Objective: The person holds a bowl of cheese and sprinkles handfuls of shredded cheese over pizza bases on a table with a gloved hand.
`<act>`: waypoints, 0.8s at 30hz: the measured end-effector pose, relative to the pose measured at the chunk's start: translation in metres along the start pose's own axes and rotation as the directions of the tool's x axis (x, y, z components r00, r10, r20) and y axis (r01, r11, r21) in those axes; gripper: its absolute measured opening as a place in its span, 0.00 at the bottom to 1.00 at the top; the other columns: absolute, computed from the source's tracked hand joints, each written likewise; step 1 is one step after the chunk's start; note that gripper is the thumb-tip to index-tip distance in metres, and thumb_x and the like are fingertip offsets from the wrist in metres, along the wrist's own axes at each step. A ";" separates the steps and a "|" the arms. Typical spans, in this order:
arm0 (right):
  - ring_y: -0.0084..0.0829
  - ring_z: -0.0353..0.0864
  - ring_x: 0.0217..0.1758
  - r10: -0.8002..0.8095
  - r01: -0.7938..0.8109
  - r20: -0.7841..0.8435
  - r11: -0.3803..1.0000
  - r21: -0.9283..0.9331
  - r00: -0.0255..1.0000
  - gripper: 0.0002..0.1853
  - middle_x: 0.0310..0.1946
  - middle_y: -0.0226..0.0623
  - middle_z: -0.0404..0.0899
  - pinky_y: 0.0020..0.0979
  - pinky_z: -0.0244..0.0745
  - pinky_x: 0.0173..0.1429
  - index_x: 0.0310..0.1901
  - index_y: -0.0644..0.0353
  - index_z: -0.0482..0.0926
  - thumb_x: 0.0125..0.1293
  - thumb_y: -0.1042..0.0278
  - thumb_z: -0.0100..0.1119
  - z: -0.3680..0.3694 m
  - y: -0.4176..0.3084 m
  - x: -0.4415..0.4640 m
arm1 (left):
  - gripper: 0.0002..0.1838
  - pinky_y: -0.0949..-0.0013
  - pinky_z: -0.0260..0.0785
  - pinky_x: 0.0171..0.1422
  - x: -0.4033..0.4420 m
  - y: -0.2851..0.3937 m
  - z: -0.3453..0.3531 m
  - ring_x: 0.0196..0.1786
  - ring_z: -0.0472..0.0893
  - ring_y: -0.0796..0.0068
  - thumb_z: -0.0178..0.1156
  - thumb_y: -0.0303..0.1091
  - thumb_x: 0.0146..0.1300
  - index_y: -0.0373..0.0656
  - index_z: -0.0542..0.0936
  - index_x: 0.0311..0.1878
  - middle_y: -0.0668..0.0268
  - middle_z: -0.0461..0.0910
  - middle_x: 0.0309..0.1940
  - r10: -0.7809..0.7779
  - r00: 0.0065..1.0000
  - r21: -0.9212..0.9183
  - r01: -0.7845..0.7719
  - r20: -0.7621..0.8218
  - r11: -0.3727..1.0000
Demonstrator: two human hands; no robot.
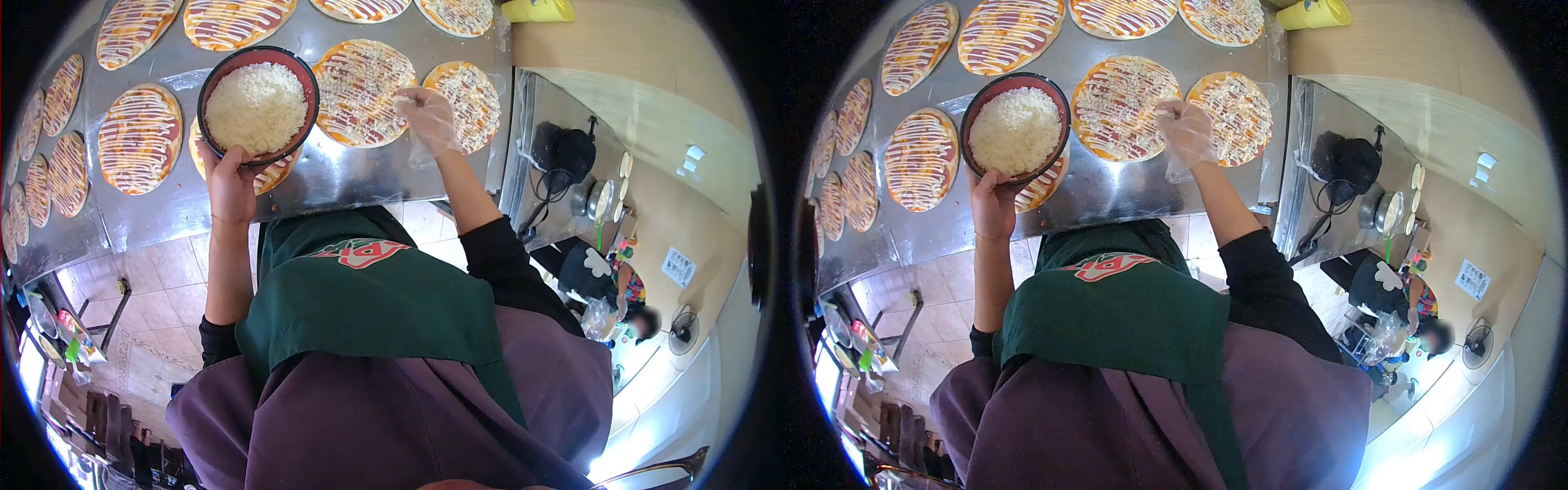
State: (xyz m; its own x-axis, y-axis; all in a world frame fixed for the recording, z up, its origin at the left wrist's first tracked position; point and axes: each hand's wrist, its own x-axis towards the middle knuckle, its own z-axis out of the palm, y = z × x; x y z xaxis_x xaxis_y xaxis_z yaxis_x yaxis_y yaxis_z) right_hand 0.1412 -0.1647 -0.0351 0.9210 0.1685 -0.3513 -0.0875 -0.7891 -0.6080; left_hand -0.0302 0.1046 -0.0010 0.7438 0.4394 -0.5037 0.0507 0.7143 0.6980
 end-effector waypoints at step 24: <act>0.20 0.77 0.35 -0.087 0.063 0.104 0.974 0.217 0.991 0.13 0.32 0.32 0.81 0.22 0.71 0.41 0.41 0.65 0.81 0.54 0.71 0.62 -0.037 0.015 0.054 | 0.35 0.56 0.80 0.48 -0.006 0.010 -0.007 0.53 0.77 0.54 0.43 0.20 0.49 0.42 0.56 0.66 0.53 0.66 0.58 0.038 0.996 0.040 -0.035 -0.079 0.999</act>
State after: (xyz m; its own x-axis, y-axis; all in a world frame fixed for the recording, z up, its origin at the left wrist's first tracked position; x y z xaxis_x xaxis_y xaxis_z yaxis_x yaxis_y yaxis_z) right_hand 0.2042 -0.1897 -0.0368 0.8806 0.2970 -0.3692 -0.1098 -0.6301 -0.7687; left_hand -0.0384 0.1128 0.0057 0.6905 0.5078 -0.5151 0.0510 0.6763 0.7349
